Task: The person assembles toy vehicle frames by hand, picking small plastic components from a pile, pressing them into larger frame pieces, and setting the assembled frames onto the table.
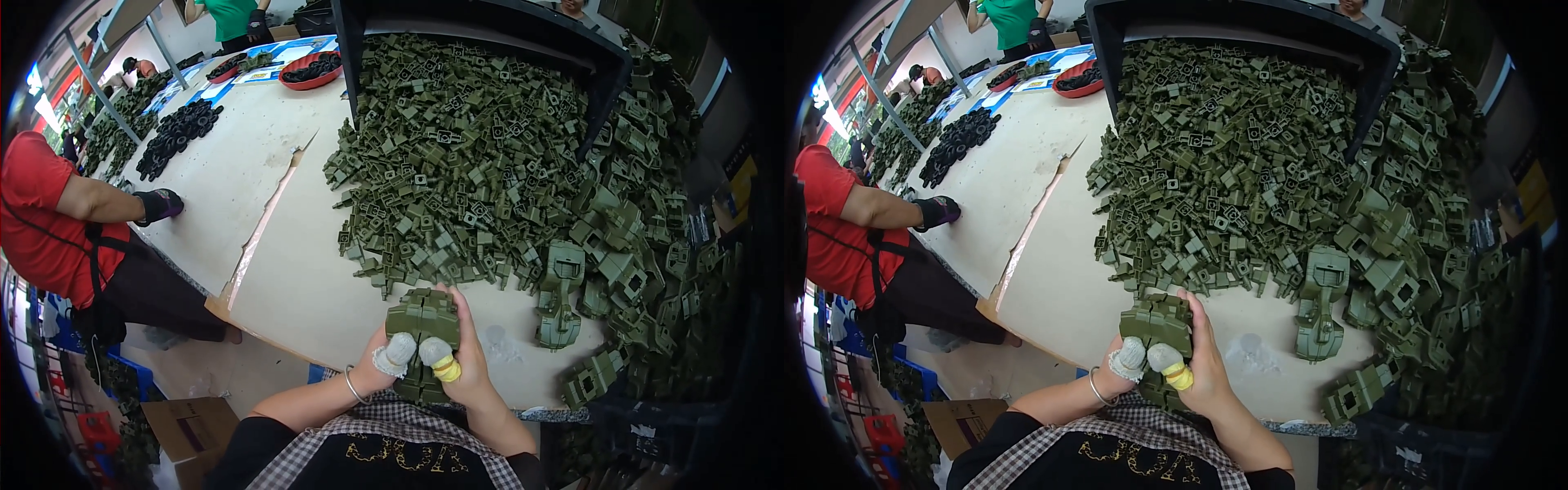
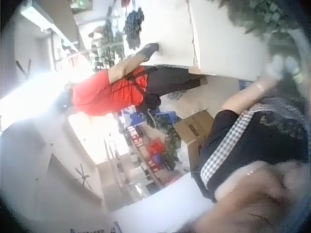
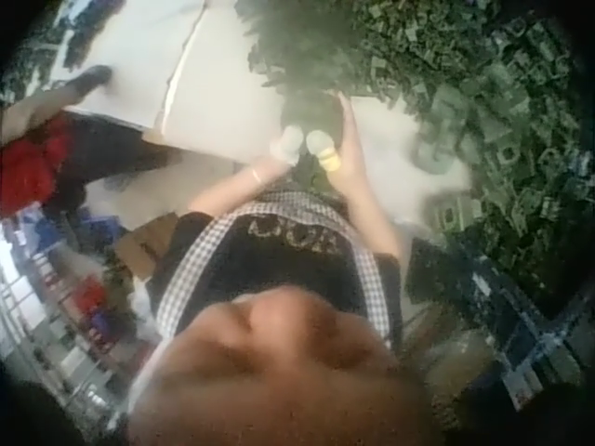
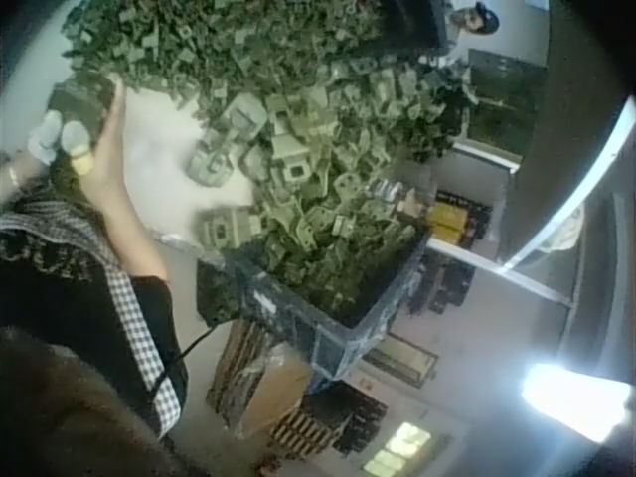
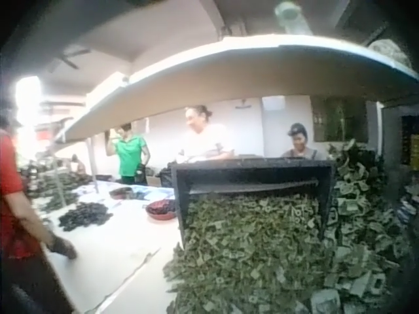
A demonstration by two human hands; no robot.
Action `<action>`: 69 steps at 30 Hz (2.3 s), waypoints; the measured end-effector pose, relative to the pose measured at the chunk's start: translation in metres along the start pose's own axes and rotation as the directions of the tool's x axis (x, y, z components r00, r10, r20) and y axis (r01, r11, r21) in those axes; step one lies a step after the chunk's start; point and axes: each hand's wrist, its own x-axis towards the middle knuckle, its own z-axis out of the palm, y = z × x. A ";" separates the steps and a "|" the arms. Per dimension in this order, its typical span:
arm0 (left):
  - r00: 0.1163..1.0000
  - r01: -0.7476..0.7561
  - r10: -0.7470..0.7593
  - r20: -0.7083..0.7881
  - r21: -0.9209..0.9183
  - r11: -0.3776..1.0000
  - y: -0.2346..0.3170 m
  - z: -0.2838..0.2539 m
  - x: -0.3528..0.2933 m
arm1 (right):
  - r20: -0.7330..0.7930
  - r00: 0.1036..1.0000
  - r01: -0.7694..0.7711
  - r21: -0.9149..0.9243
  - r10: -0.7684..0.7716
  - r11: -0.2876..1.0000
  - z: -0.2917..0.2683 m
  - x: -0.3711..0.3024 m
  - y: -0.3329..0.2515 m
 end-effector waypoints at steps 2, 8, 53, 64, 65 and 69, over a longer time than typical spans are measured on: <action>1.000 -0.003 0.003 -0.008 0.010 1.000 -0.001 0.000 -0.002 | 0.044 0.997 -0.060 0.084 0.056 0.995 -0.001 0.002 0.003; 0.999 0.052 -0.050 0.018 -0.146 0.988 0.006 0.002 -0.005 | 0.046 0.999 -0.020 -0.047 0.022 0.999 -0.001 0.002 0.003; 0.686 -0.217 -0.625 0.372 0.925 0.313 0.078 -0.022 0.086 | 0.381 0.894 -0.061 -0.417 0.235 0.907 -0.069 0.016 0.027; 0.690 -0.248 -0.571 0.445 0.886 0.392 0.058 -0.020 0.096 | 0.307 0.927 -0.099 -0.357 0.217 0.929 -0.064 0.011 0.043; 0.693 -0.248 -0.565 0.447 0.884 0.396 0.058 -0.021 0.095 | 0.317 0.922 -0.098 -0.366 0.223 0.925 -0.063 0.013 0.043; 0.637 -0.252 -0.576 0.513 0.844 0.473 0.057 -0.035 0.104 | 0.361 0.903 -0.093 -0.366 0.234 0.926 -0.069 0.024 0.038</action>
